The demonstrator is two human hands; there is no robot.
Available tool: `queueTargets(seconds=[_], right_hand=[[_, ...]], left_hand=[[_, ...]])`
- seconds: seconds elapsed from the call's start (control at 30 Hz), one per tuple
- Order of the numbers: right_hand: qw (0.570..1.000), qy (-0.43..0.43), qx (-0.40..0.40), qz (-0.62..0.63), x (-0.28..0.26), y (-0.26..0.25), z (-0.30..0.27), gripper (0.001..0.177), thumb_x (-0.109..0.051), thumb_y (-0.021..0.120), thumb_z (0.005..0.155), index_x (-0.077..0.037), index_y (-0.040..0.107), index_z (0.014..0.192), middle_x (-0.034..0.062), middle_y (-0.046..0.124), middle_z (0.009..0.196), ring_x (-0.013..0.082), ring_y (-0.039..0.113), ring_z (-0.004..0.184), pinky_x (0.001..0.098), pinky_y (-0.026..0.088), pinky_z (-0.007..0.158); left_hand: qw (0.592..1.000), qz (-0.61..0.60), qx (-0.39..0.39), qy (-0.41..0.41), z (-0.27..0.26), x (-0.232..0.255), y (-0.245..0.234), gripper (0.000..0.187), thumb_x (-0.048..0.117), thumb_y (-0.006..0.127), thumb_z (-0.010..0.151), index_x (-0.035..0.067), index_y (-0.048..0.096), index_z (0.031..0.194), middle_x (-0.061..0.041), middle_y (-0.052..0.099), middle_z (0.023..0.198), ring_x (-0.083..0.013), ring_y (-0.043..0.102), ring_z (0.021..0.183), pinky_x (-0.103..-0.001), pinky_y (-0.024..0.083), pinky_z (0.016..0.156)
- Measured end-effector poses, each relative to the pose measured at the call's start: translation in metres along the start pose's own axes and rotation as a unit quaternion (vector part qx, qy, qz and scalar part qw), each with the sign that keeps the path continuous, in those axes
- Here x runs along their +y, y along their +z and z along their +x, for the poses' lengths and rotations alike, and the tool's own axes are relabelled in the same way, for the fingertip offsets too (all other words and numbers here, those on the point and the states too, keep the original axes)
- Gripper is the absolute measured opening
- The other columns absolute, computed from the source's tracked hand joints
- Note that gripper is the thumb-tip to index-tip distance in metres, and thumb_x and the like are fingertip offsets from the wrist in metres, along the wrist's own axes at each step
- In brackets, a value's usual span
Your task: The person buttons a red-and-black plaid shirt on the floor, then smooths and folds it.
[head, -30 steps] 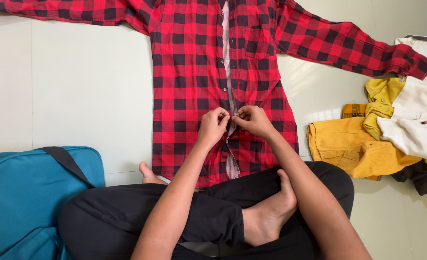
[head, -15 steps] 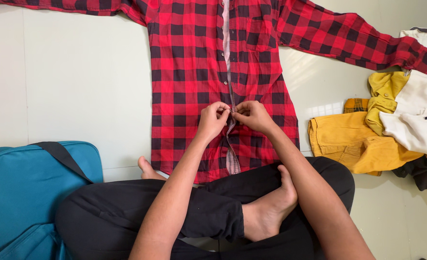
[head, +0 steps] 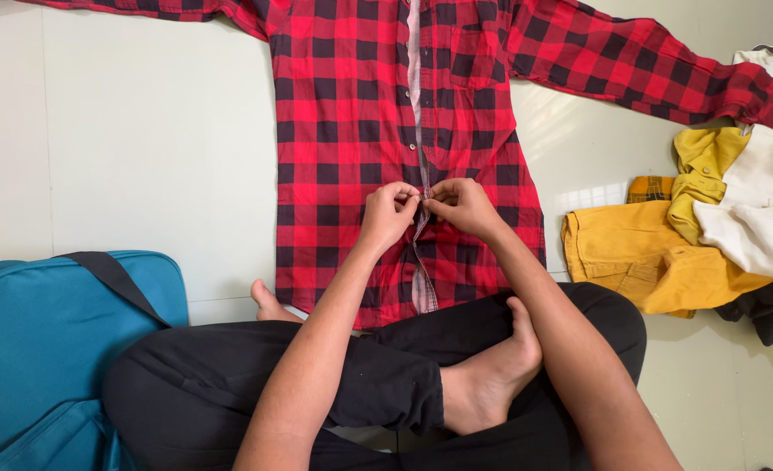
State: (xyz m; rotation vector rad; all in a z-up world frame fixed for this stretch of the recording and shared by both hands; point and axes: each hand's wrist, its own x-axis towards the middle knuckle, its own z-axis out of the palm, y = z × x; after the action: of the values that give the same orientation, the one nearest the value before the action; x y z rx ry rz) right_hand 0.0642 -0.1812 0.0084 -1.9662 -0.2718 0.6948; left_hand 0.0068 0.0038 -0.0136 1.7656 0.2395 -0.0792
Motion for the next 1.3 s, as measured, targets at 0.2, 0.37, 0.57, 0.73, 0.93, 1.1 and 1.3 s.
queueTargets(seconds=[0.2, 0.37, 0.57, 0.73, 0.93, 1.1, 1.3], right_hand=[[1.000, -0.016, -0.007, 0.016, 0.003, 0.000, 0.000, 0.022, -0.015, 0.075, 0.091, 0.004, 0.073, 0.103, 0.0050, 0.076, 0.082, 0.0076, 0.070, 0.066, 0.0238, 0.054, 0.056], [1.000, 0.003, -0.016, 0.020, 0.011, -0.002, 0.004, 0.020, -0.013, 0.067, 0.098, 0.001, 0.073, 0.109, 0.0063, 0.075, 0.078, 0.0089, 0.066, 0.063, 0.0245, 0.050, 0.054], [1.000, -0.004, -0.010, 0.016, 0.008, -0.002, 0.002, 0.017, -0.013, 0.067, 0.098, 0.000, 0.072, 0.108, 0.0040, 0.075, 0.079, 0.0079, 0.070, 0.066, 0.0233, 0.050, 0.054], [1.000, 0.008, -0.005, 0.019, -0.004, -0.002, -0.002, 0.017, -0.014, 0.072, 0.095, 0.000, 0.073, 0.104, 0.0046, 0.075, 0.080, 0.0088, 0.071, 0.066, 0.0238, 0.052, 0.053], [1.000, -0.011, 0.010, -0.001, -0.005, -0.003, -0.001, 0.020, -0.015, 0.078, 0.090, 0.000, 0.073, 0.102, 0.0062, 0.077, 0.084, 0.0094, 0.072, 0.066, 0.0234, 0.054, 0.055], [1.000, -0.016, 0.002, 0.000, -0.004, -0.003, -0.002, 0.019, -0.014, 0.079, 0.088, 0.001, 0.074, 0.100, 0.0064, 0.078, 0.084, 0.0095, 0.072, 0.068, 0.0235, 0.056, 0.057], [1.000, -0.009, -0.004, 0.011, -0.006, -0.004, -0.003, 0.019, -0.013, 0.079, 0.088, 0.000, 0.074, 0.100, 0.0062, 0.078, 0.084, 0.0098, 0.073, 0.067, 0.0234, 0.056, 0.058]], left_hand=[[1.000, 0.003, 0.000, 0.008, 0.001, -0.002, 0.001, 0.014, 0.008, 0.071, 0.091, -0.001, 0.074, 0.100, -0.010, 0.078, 0.087, -0.0133, 0.075, 0.062, -0.026, 0.058, 0.055], [0.999, 0.013, 0.028, 0.021, 0.000, -0.003, 0.002, 0.013, 0.008, 0.073, 0.089, -0.001, 0.075, 0.098, -0.011, 0.078, 0.085, -0.0140, 0.075, 0.062, -0.027, 0.058, 0.055], [0.999, -0.005, 0.036, 0.021, -0.002, -0.003, 0.005, 0.013, 0.008, 0.074, 0.089, -0.001, 0.075, 0.098, -0.010, 0.078, 0.083, -0.0139, 0.076, 0.063, -0.027, 0.059, 0.056], [0.999, -0.024, 0.027, 0.010, -0.002, -0.001, 0.003, 0.015, 0.011, 0.072, 0.091, -0.001, 0.076, 0.100, -0.010, 0.078, 0.083, -0.0130, 0.075, 0.063, -0.026, 0.060, 0.055], [1.000, -0.010, 0.018, -0.011, -0.006, 0.013, 0.001, 0.022, 0.022, 0.074, 0.094, 0.000, 0.078, 0.097, -0.010, 0.078, 0.079, -0.0132, 0.074, 0.062, -0.027, 0.058, 0.056], [0.997, 0.036, 0.055, 0.034, -0.006, 0.008, 0.004, 0.019, 0.021, 0.076, 0.089, 0.002, 0.078, 0.094, -0.010, 0.079, 0.080, -0.0130, 0.075, 0.065, -0.028, 0.057, 0.060], [0.995, 0.025, 0.061, 0.074, -0.005, 0.004, 0.003, 0.015, 0.016, 0.075, 0.090, 0.002, 0.077, 0.093, -0.010, 0.078, 0.080, -0.0137, 0.074, 0.067, -0.028, 0.057, 0.062]])
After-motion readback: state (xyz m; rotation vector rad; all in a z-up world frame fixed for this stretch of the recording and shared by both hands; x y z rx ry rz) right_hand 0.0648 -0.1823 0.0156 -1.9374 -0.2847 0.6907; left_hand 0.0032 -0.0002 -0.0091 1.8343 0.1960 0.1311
